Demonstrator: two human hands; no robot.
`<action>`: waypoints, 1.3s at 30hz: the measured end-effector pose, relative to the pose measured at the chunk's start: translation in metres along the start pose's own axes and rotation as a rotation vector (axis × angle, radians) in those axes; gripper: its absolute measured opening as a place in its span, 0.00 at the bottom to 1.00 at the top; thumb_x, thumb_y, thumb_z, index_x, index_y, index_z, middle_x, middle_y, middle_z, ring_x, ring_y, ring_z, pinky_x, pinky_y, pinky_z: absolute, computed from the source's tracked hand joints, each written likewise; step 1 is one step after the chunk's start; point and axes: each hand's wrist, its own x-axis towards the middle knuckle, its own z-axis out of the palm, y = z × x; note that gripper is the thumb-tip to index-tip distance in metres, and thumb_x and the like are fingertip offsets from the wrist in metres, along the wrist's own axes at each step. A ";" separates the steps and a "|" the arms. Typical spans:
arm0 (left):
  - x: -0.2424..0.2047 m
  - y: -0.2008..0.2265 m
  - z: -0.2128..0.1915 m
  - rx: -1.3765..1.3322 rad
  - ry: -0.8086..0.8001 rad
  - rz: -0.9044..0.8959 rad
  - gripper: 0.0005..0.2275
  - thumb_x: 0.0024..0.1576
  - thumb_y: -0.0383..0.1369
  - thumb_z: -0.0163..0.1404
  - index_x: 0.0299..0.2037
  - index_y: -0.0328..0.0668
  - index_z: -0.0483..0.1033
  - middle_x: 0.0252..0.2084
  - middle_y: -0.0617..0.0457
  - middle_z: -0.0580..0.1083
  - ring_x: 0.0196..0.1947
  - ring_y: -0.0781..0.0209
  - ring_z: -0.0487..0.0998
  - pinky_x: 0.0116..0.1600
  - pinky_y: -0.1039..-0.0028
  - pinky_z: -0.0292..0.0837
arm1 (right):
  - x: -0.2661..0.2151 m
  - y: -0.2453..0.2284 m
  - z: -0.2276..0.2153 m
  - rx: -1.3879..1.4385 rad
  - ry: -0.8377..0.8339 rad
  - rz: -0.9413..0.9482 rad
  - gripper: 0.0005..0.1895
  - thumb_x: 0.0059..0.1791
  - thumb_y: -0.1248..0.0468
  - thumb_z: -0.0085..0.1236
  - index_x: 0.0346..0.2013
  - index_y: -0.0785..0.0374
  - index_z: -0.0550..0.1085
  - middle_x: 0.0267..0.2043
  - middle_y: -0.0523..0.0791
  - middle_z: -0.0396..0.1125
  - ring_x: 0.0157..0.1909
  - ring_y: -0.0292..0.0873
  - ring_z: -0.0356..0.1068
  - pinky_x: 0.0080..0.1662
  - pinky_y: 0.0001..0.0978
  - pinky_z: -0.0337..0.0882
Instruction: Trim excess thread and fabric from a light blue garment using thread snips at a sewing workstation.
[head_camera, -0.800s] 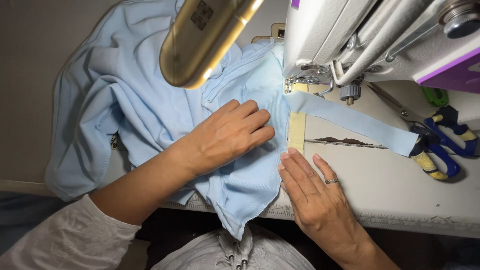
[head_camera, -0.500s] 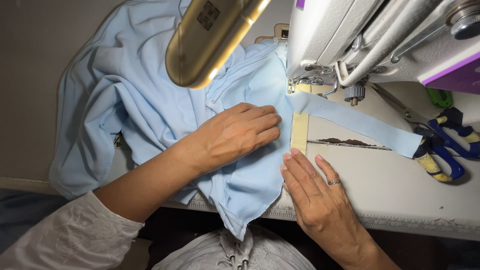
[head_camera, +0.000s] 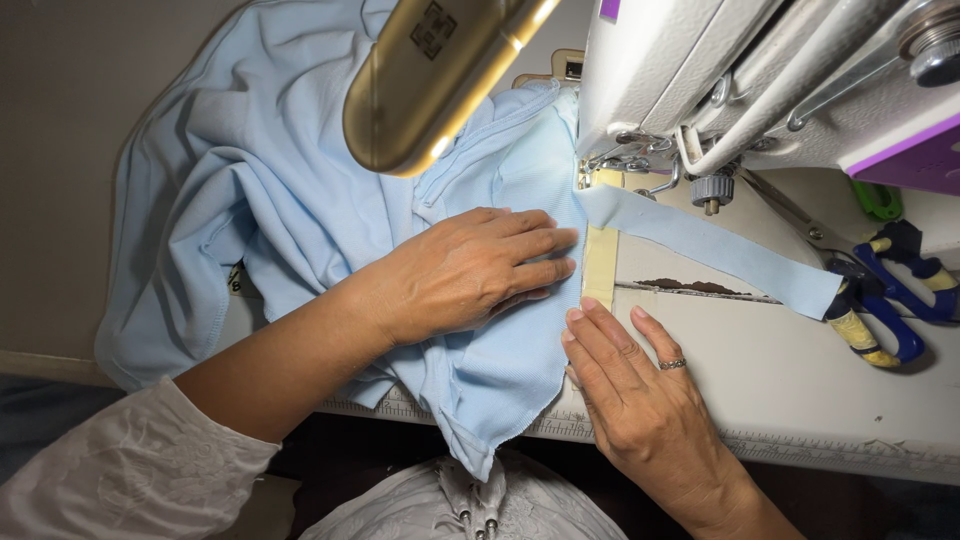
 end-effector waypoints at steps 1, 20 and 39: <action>-0.001 0.000 0.002 0.000 0.000 0.000 0.10 0.67 0.33 0.45 0.54 0.42 0.73 0.58 0.50 0.72 0.54 0.52 0.72 0.47 0.63 0.70 | 0.001 -0.001 -0.001 0.000 0.000 0.000 0.12 0.55 0.68 0.51 0.53 0.68 0.73 0.62 0.52 0.70 0.65 0.52 0.69 0.65 0.49 0.61; -0.013 -0.002 0.015 -0.067 0.042 0.021 0.10 0.69 0.34 0.41 0.46 0.42 0.76 0.53 0.50 0.74 0.62 0.45 0.72 0.58 0.53 0.70 | 0.013 -0.034 0.012 -0.358 0.009 0.114 0.18 0.58 0.52 0.49 0.45 0.65 0.76 0.55 0.49 0.74 0.62 0.46 0.72 0.65 0.43 0.62; -0.013 0.002 0.017 0.021 0.052 0.066 0.05 0.67 0.28 0.42 0.47 0.42 0.72 0.55 0.49 0.74 0.59 0.51 0.74 0.62 0.62 0.70 | 0.013 -0.031 0.011 -0.271 0.035 0.111 0.17 0.58 0.54 0.51 0.45 0.67 0.75 0.55 0.50 0.73 0.60 0.48 0.73 0.64 0.44 0.63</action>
